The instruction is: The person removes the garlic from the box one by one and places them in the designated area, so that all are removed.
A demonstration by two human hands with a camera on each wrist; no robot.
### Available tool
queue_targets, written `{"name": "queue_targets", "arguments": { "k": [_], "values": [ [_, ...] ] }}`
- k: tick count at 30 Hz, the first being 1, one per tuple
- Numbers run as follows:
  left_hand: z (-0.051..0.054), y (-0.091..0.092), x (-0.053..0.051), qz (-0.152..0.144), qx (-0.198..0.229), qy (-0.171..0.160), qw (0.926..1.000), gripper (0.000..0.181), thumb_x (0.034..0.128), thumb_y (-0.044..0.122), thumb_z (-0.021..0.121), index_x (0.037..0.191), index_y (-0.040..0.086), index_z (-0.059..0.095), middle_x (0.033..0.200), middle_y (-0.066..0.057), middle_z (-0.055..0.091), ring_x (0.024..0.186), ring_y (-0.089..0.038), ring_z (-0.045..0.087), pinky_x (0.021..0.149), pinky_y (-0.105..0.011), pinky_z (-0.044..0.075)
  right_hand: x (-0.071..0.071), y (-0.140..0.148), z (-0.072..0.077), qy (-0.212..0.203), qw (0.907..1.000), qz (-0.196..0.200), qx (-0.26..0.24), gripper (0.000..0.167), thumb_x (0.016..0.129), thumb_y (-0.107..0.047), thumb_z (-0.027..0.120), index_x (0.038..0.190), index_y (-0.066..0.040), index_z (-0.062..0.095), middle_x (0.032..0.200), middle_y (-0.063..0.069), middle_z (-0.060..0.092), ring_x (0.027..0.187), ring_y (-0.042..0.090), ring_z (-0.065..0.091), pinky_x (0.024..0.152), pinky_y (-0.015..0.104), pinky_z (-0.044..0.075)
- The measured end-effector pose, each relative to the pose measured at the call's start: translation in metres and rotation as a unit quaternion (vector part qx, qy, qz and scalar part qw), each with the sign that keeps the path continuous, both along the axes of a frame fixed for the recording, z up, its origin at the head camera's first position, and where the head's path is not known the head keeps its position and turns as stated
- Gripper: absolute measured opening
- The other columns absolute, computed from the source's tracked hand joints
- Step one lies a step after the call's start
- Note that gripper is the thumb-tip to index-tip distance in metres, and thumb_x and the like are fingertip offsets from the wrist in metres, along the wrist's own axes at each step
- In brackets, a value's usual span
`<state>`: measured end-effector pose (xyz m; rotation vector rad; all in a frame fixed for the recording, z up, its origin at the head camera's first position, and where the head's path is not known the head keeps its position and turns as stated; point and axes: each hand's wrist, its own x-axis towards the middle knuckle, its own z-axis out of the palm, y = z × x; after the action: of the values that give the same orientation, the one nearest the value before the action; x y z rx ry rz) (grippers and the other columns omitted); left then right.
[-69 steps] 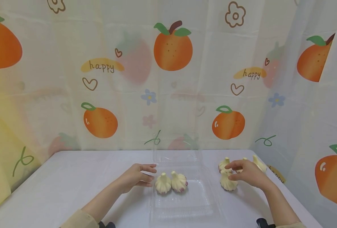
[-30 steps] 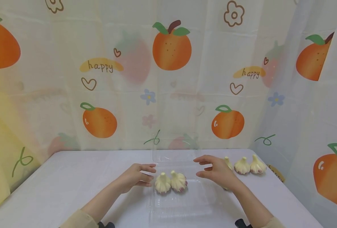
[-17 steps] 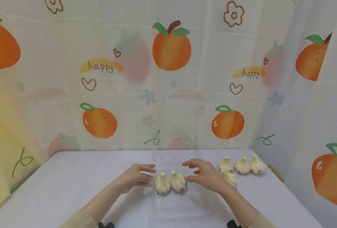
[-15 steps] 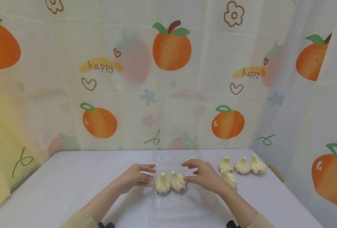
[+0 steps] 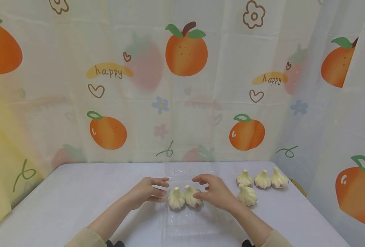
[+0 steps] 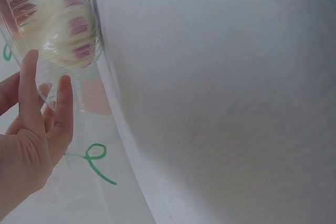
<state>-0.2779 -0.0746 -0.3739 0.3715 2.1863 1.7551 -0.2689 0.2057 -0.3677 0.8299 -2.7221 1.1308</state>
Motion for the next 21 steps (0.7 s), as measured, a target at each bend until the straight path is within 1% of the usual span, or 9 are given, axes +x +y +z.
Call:
{"name": "queue_targets", "arguments": {
  "k": [5, 12, 21],
  "values": [
    [0.000, 0.000, 0.000, -0.001, 0.001, 0.000, 1.0000, 0.044, 0.0839, -0.007, 0.062, 0.127, -0.013, 0.058, 0.157, -0.021, 0.038, 0.105, -0.024, 0.068, 0.078, -0.027, 0.065, -0.001, -0.005, -0.003, -0.003, 0.9999, -0.011, 0.000, 0.041, 0.084, -0.028, 0.078, 0.121, -0.014, 0.066, 0.125, 0.014, 0.068, 0.115, 0.038, 0.061, 0.090, 0.043, 0.061],
    [0.000, 0.000, -0.001, -0.001, 0.003, 0.000, 1.0000, 0.043, 0.0838, -0.007, 0.062, 0.126, -0.013, 0.059, 0.157, -0.021, 0.039, 0.106, -0.025, 0.068, 0.078, -0.027, 0.065, -0.003, -0.009, -0.006, -0.002, 0.9999, -0.012, 0.012, 0.044, 0.083, -0.025, 0.079, 0.120, -0.007, 0.066, 0.124, 0.013, 0.069, 0.113, 0.038, 0.062, 0.089, 0.047, 0.061],
    [-0.001, 0.000, -0.001, -0.002, 0.005, 0.001, 1.0000, 0.043, 0.0843, -0.007, 0.061, 0.126, -0.013, 0.059, 0.157, -0.021, 0.038, 0.106, -0.025, 0.068, 0.077, -0.027, 0.065, -0.002, -0.012, -0.007, 0.002, 0.9992, -0.018, 0.035, 0.043, 0.080, -0.025, 0.081, 0.118, -0.010, 0.068, 0.122, 0.007, 0.070, 0.113, 0.033, 0.063, 0.087, 0.048, 0.061]
  ]
}}
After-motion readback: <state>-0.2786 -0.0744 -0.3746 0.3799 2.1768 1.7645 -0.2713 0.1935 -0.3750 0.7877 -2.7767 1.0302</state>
